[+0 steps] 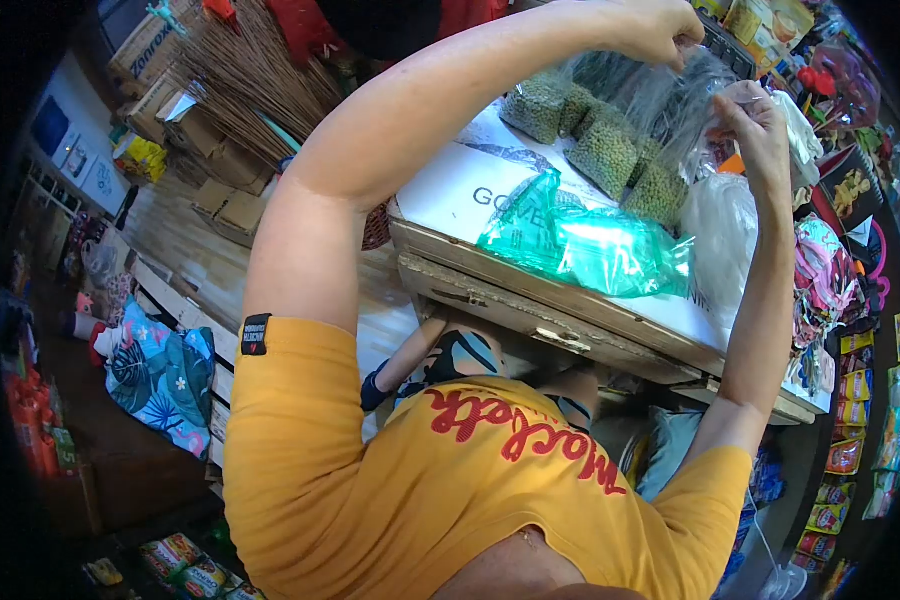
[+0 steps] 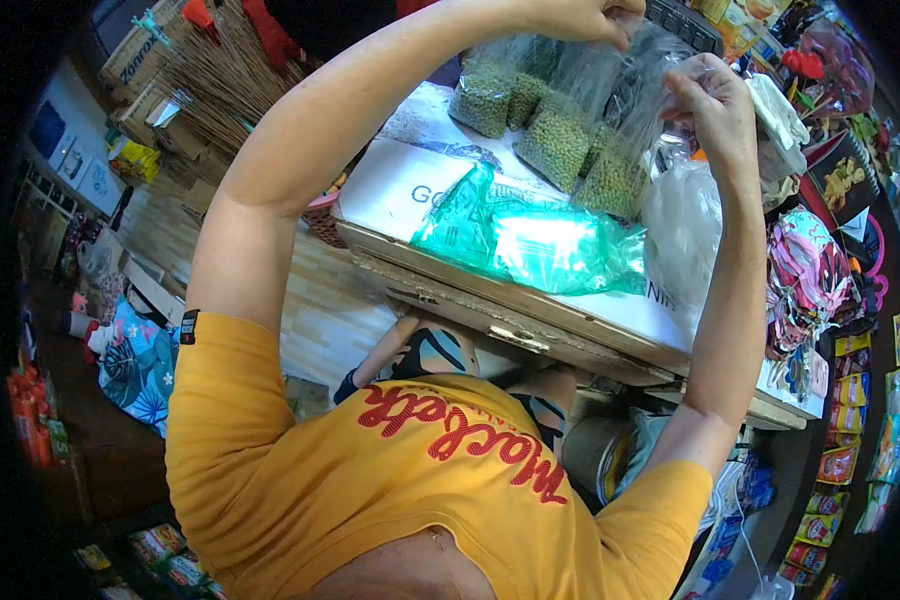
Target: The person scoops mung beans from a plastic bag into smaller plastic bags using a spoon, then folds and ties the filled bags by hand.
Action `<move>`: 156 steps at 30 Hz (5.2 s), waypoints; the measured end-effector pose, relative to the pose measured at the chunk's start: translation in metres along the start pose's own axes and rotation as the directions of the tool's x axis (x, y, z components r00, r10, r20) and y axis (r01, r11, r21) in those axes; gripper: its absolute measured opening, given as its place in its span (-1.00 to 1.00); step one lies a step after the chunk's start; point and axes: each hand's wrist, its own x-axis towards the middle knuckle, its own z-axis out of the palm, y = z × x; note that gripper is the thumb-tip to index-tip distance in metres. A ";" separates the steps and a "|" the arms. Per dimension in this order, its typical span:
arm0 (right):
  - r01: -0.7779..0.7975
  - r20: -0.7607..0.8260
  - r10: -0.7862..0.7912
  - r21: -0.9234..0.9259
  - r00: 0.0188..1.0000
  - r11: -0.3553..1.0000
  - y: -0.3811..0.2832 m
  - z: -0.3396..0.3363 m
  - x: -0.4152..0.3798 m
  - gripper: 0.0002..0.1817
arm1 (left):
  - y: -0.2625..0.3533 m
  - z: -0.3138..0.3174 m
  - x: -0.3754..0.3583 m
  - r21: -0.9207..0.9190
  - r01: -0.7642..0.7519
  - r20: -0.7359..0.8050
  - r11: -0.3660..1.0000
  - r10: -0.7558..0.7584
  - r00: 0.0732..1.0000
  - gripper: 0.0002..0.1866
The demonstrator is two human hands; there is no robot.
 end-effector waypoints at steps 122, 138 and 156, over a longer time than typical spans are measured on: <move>0.048 0.016 -0.048 0.012 0.999 0.999 0.015 0.071 0.022 -0.80 | -0.052 0.040 -0.072 -0.735 0.184 0.023 0.652 -0.247 0.969 -0.52; -0.030 0.174 0.111 -0.414 0.978 0.910 -0.012 0.013 -0.147 -0.87 | 0.127 0.042 -0.138 -0.012 0.054 0.355 0.998 -0.047 0.934 -0.18; -0.170 -0.091 0.203 0.285 0.975 0.943 0.014 0.031 -0.175 -0.87 | 0.125 0.073 -0.139 -0.145 0.203 0.262 0.969 -0.160 0.952 -0.18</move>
